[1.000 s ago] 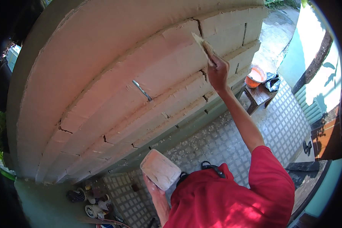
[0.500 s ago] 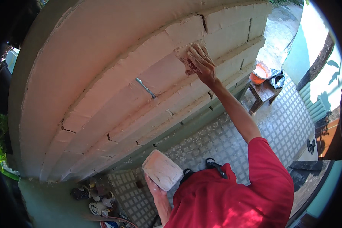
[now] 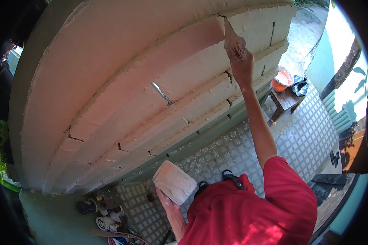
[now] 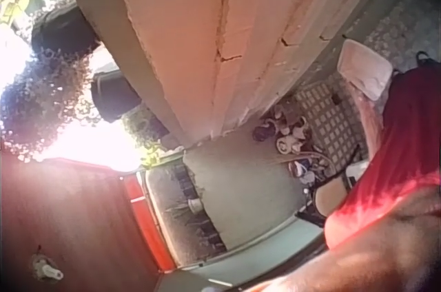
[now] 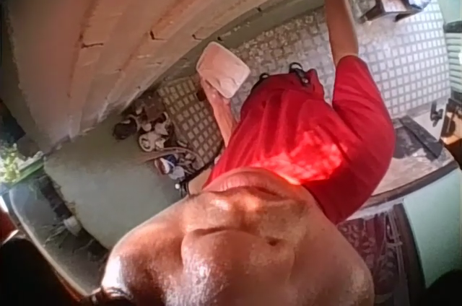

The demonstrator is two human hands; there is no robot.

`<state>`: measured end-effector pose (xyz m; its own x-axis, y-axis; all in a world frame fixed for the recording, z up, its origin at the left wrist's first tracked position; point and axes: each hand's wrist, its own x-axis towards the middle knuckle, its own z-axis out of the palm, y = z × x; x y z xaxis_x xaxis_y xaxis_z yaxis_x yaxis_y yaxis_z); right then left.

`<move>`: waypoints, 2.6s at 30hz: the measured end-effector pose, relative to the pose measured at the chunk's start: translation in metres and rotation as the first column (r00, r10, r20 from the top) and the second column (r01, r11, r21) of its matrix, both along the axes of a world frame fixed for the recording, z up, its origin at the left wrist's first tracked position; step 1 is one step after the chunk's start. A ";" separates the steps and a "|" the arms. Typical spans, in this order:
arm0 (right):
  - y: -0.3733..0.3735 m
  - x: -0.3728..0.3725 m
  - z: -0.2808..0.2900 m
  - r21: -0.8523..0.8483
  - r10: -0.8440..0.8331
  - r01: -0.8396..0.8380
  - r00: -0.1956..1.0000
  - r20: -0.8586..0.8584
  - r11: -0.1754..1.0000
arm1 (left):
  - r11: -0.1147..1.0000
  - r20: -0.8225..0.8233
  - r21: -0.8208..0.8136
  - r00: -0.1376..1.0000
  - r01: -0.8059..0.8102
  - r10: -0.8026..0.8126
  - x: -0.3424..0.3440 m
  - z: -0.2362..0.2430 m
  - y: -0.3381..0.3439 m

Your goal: Applying plaster or filler to gaps between blocks in a wall using a putty knife.

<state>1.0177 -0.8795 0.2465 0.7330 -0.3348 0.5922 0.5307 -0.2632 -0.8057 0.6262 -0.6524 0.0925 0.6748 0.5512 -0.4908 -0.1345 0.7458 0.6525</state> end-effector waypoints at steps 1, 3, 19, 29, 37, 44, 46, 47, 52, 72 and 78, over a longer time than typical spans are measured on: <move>0.003 -0.001 0.004 -0.067 -0.039 0.036 0.999 -0.033 0.997 | 1.000 -0.016 0.005 1.000 0.000 0.000 0.001 0.001 0.000; 0.007 -0.001 0.007 -0.098 -0.085 0.086 0.996 0.009 0.992 | 1.000 0.004 -0.010 1.000 0.006 -0.006 0.001 0.004 0.000; 0.103 -0.077 0.006 -0.272 0.109 -0.082 0.990 0.087 0.959 | 0.996 0.035 0.019 0.996 0.083 -0.084 0.006 0.001 0.018; 0.007 -0.016 0.018 0.057 0.020 -0.024 0.998 0.065 0.998 | 1.000 0.022 0.004 0.999 0.028 -0.028 0.001 0.007 0.008; 0.059 -0.044 0.035 -0.168 -0.104 0.113 0.993 0.063 0.979 | 1.000 0.000 0.021 1.000 0.005 -0.005 -0.007 -0.002 0.009; 0.114 -0.071 0.020 -0.191 0.052 -0.018 0.983 0.177 0.982 | 1.000 0.028 0.007 1.000 0.013 -0.013 -0.007 0.006 0.010; 0.118 -0.073 0.019 -0.218 0.112 -0.062 0.969 0.221 0.974 | 1.000 0.029 0.026 1.000 0.012 -0.012 -0.005 0.007 0.011; 0.112 -0.073 0.020 -0.213 0.106 -0.058 0.969 0.224 0.975 | 0.999 0.030 0.031 0.999 0.016 -0.017 -0.005 0.005 0.013; 0.036 -0.041 0.012 -0.258 -0.043 0.082 0.987 0.153 0.963 | 1.000 0.104 0.006 0.994 0.017 -0.017 -0.006 0.000 0.012; -0.061 0.058 -0.042 -0.536 0.139 0.274 0.783 0.606 0.799 | 0.998 0.006 0.051 1.000 0.026 -0.026 0.005 0.007 -0.010; -0.031 0.055 0.003 -0.499 0.028 0.307 0.831 0.556 0.810 | 0.995 0.067 0.036 0.993 0.097 -0.099 0.019 0.004 -0.017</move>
<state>1.0731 -0.9107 0.2491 0.2311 0.0955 0.9682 0.7341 -0.6702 -0.1091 0.6448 -0.6698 0.0969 0.7577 0.4955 -0.4247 -0.1069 0.7362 0.6683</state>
